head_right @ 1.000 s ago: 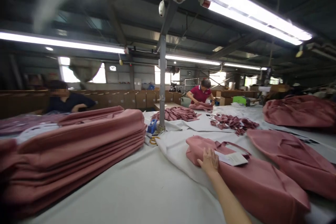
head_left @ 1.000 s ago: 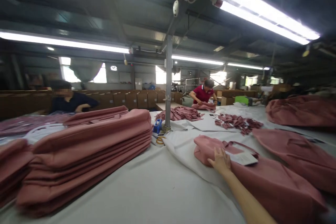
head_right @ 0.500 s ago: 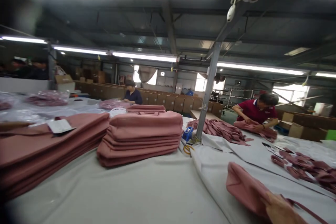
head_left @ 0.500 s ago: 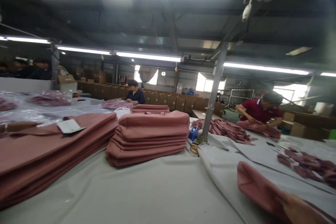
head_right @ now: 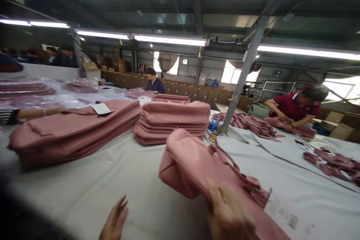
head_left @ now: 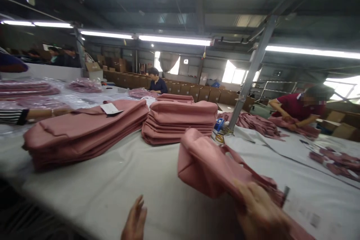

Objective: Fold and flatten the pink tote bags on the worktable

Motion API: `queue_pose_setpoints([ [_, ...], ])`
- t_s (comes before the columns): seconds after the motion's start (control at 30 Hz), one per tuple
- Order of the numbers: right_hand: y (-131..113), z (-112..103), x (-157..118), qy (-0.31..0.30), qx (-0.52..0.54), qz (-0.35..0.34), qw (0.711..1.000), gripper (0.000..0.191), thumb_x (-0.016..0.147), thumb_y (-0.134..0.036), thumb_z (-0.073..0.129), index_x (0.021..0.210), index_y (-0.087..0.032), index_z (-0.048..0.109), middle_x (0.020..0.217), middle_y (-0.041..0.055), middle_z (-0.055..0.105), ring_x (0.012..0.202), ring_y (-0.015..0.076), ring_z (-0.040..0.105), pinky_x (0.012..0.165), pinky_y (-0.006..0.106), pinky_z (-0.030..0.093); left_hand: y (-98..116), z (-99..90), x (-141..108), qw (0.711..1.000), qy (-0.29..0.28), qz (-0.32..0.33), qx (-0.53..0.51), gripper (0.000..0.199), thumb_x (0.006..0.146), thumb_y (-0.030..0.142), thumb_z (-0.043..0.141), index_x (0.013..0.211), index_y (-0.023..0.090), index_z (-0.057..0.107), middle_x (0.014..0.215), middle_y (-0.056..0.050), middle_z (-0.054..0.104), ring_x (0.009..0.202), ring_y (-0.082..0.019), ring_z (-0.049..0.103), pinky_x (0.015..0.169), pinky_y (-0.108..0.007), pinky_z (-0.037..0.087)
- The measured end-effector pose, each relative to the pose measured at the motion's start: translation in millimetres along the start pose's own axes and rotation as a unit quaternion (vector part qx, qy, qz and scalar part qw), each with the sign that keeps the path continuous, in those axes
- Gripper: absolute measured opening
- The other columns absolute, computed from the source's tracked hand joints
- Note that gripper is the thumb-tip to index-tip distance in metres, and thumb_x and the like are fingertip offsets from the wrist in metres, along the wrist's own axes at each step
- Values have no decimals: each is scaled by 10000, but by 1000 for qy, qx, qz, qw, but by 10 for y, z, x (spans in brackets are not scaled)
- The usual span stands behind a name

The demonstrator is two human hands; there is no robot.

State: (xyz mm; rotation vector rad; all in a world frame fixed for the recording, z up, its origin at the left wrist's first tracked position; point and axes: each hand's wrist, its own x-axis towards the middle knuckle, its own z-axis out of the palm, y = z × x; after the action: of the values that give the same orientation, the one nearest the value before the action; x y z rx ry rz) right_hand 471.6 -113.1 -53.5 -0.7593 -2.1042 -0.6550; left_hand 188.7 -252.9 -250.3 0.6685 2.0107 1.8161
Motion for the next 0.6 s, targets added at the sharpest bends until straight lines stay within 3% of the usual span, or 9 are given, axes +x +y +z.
queue_pose_setpoints([
  [0.07,-653,177,32,-122,51,-5,991,309,757,-160,607,1051,-255,630,852,41,645,762,216,594,664,304,412,20,-244,43,990,70,-67,-104,662,841,640,454,1352,223,409,1415,-95,459,1290,-306,455,1120,-497,341],
  [0.17,-1332,370,-59,-296,118,-17,948,294,630,-150,745,875,-250,615,795,15,611,739,230,578,657,317,411,23,-566,26,985,32,-91,-146,654,827,648,495,1311,211,445,1440,-102,433,1295,-286,451,1127,-461,334],
  [0.27,-1501,458,-182,-296,119,-49,947,391,664,-228,781,1009,-246,600,874,31,604,796,247,567,694,339,414,-32,-701,-45,992,-54,-75,-82,667,808,624,542,1287,164,481,1382,-143,498,1272,-293,477,1114,-459,354],
  [0.43,-1554,529,-151,-232,152,-87,957,524,757,-397,738,1195,-216,514,1024,86,616,857,268,584,719,359,440,-107,-602,-67,982,-149,68,96,649,804,402,622,1371,166,413,1429,-145,445,1334,-283,389,1150,-467,284],
  [0.53,-1882,562,-2,-260,126,-65,955,513,778,-388,717,1201,-178,518,1014,117,622,880,295,579,751,396,452,-45,-523,46,967,-174,116,143,625,811,295,571,1388,155,376,1430,-154,423,1323,-285,373,1133,-484,289],
  [0.6,-2118,611,127,-299,112,-55,946,441,810,-361,685,1175,-159,542,972,119,623,869,300,576,740,402,454,20,-484,151,961,-187,134,155,560,790,251,562,1332,176,442,1358,-137,481,1248,-285,425,1091,-474,334],
])
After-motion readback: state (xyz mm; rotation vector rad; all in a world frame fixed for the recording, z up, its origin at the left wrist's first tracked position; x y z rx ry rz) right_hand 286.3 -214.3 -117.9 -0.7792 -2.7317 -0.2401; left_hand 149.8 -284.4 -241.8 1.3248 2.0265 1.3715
